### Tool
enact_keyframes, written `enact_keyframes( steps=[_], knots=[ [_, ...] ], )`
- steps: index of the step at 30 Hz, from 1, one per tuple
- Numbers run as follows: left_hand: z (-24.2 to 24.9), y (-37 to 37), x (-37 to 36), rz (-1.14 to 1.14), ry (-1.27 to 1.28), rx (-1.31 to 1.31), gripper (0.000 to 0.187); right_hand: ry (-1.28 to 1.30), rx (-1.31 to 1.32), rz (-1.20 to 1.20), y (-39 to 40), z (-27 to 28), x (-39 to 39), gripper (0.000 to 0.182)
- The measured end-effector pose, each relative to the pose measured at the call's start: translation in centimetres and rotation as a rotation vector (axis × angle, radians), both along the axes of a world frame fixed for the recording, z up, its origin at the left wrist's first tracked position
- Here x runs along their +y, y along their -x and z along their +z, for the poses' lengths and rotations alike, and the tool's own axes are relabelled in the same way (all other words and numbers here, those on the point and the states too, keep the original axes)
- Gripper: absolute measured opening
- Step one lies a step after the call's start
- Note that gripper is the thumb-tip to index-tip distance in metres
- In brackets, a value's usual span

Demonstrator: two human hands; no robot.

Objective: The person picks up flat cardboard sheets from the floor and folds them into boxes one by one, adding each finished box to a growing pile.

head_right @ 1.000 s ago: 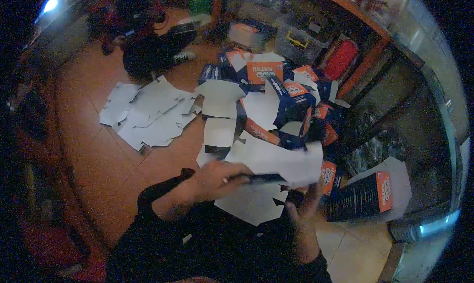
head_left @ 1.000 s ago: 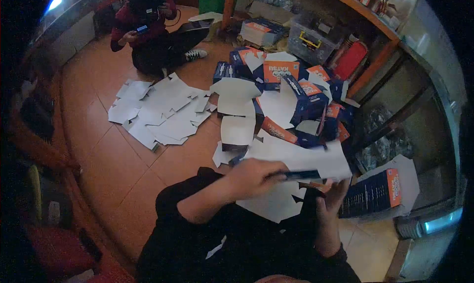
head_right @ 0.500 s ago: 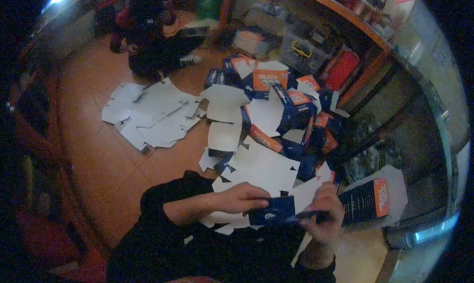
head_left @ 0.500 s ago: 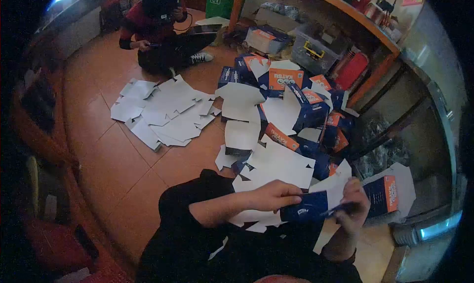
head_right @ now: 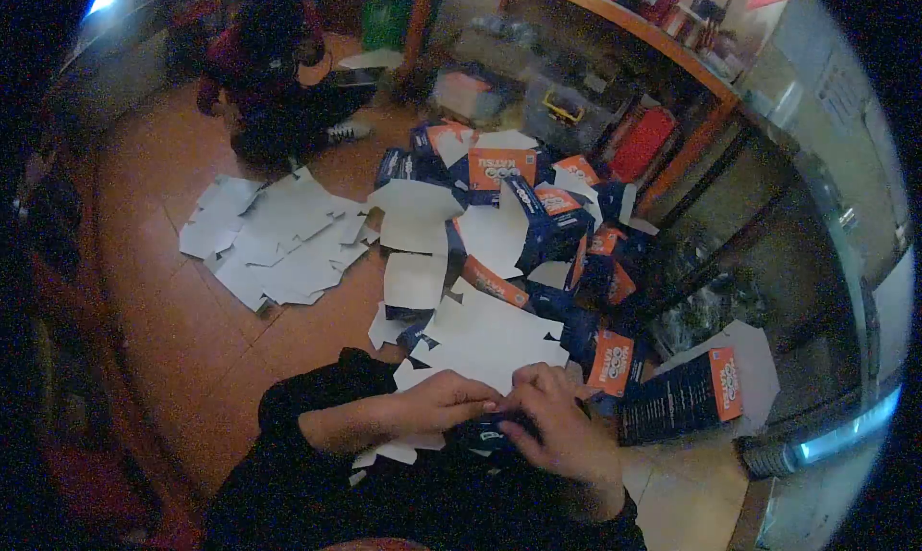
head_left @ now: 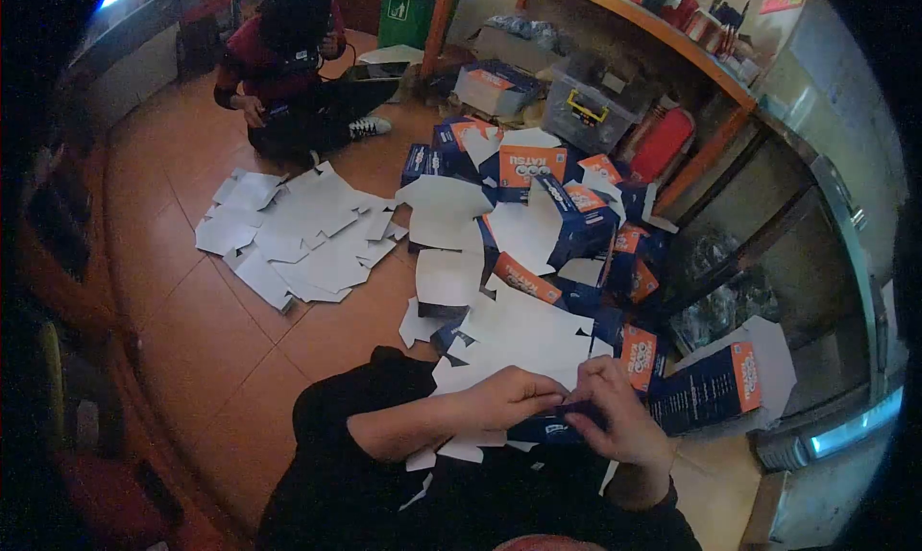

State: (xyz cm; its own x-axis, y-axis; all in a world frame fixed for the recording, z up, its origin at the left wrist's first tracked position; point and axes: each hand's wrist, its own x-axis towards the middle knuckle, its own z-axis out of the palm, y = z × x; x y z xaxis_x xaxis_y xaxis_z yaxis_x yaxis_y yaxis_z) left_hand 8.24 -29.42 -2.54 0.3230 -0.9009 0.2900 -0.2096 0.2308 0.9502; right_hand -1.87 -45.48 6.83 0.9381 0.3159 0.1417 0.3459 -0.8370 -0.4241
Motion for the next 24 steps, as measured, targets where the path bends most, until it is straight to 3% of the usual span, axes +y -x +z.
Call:
enact_keyframes(
  steps=[2,5,8,9,12,15,18,19,22,24],
  knots=[
    [-0.7,0.0,-0.2,-0.005,0.050,-0.024,0.025,-0.083,-0.066,-0.031,-0.1,0.1,0.4,0.031],
    [0.4,-0.1,-0.2,0.150,-0.023,0.015,0.026,-0.552,-0.499,-0.227,0.0,-1.4,1.0,0.045],
    [0.0,-0.7,0.1,0.294,0.101,0.473,0.027,-0.178,-0.612,-0.058,-0.5,-2.0,0.4,0.057],
    [0.0,-0.8,0.0,0.329,0.210,0.592,0.029,-0.013,-0.410,0.002,-0.2,-1.6,0.8,0.060],
    [1.1,-0.4,-0.1,0.343,0.455,0.897,0.038,0.008,-0.227,0.137,-1.7,-4.3,1.0,0.059],
    [1.9,-0.3,0.4,0.208,0.508,1.030,0.045,-0.039,-0.390,0.079,-2.4,-5.4,0.7,0.064],
    [0.0,0.4,-0.5,0.316,0.419,0.588,0.046,-0.135,-0.490,-0.017,-2.7,-6.5,0.6,0.057],
    [-1.2,0.4,-1.1,0.381,0.427,0.359,0.047,-0.184,-0.476,-0.062,-2.9,-6.3,0.8,0.056],
    [-2.5,-0.2,-0.8,0.630,0.093,-0.550,0.045,-0.237,-0.353,-0.125,-3.1,-5.0,1.3,0.046],
    [-1.8,-0.4,-0.3,0.544,0.102,-0.355,0.041,-0.287,-0.313,-0.093,-3.1,-5.5,0.9,0.042]
  ],
)
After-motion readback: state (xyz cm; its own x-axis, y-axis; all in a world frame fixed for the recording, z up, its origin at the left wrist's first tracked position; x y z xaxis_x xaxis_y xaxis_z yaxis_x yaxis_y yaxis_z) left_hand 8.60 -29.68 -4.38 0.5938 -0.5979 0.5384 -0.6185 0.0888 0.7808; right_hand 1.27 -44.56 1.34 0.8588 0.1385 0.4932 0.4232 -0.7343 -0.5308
